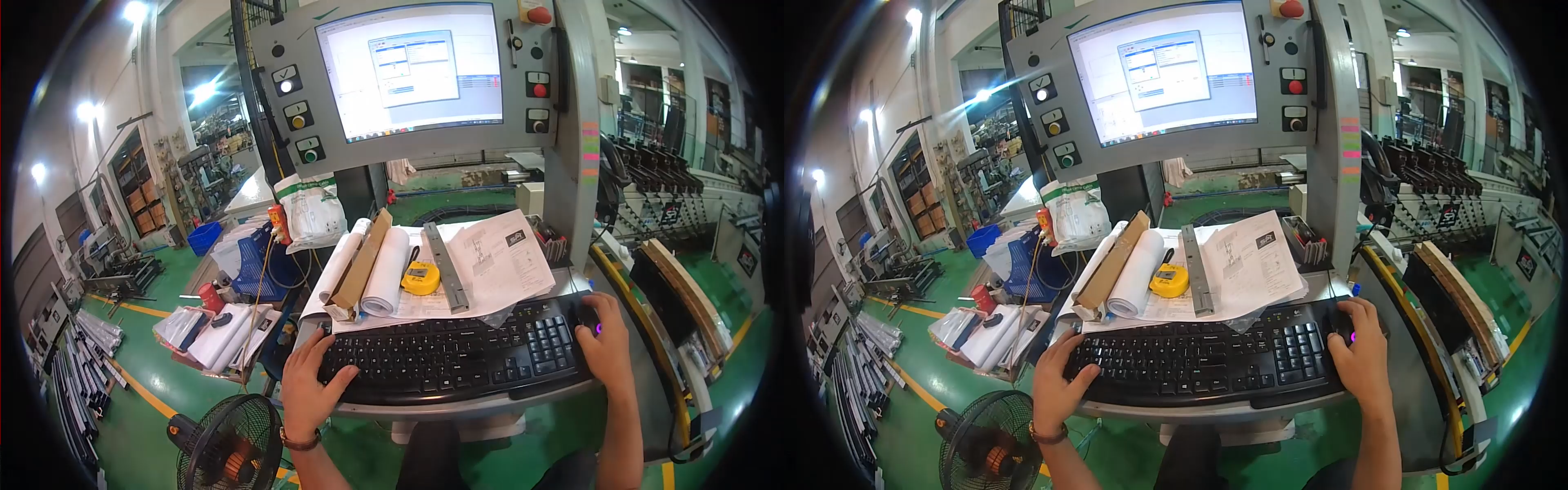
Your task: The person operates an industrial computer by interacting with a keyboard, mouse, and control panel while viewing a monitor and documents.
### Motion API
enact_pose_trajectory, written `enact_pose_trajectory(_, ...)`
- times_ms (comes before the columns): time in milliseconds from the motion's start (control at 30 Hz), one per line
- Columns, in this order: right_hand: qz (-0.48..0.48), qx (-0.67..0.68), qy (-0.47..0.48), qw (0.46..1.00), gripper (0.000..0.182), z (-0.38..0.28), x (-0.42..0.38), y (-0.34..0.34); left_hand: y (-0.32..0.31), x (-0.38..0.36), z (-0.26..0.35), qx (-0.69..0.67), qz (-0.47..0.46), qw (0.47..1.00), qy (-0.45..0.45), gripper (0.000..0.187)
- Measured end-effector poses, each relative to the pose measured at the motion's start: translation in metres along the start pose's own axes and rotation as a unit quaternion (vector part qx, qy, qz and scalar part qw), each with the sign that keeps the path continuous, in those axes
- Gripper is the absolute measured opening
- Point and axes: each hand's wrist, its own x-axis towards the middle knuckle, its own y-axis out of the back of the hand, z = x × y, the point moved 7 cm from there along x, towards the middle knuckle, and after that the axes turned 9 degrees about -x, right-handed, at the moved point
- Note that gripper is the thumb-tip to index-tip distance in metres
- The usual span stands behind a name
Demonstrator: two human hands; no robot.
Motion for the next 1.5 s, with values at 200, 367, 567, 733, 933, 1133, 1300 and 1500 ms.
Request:
enact_pose_trajectory(200,-0.002,-0.002,0.000,1.000,0.046,-0.0003,-0.0001,-0.0006,0.0004,-0.0001,-0.0013,0.001,0.002,1.000,0.004,0.073)
enact_pose_trajectory(367,-0.008,-0.002,-0.012,1.000,0.045,-0.0019,-0.0002,0.0001,0.0004,0.0002,0.0006,0.001,0.002,1.000,0.002,0.074)
enact_pose_trajectory(567,-0.008,-0.012,-0.013,1.000,0.047,-0.0015,-0.0008,0.0002,0.0005,0.0010,0.0015,0.004,-0.007,1.000,0.000,0.075)
enact_pose_trajectory(733,-0.007,-0.003,-0.007,1.000,0.047,-0.0005,-0.0003,-0.0006,0.0002,0.0003,0.0002,0.008,-0.003,1.000,-0.003,0.073)
enact_pose_trajectory(933,-0.002,-0.003,0.002,1.000,0.055,-0.0047,0.0012,0.0010,0.0001,0.0007,0.0001,0.003,-0.003,1.000,-0.003,0.072)
enact_pose_trajectory(1133,-0.008,-0.005,0.000,1.000,0.055,-0.0022,0.0013,-0.0014,0.0009,0.0008,0.0026,0.004,-0.005,1.000,0.000,0.071)
enact_pose_trajectory(1300,-0.004,0.036,-0.009,0.999,0.053,-0.0066,-0.0004,0.0039,0.0005,0.0004,0.0003,-0.001,0.003,1.000,0.000,0.074)
enact_pose_trajectory(1500,-0.009,0.017,-0.021,1.000,0.054,-0.0036,-0.0009,0.0026,0.0013,0.0008,0.0039,0.004,-0.003,1.000,0.005,0.072)
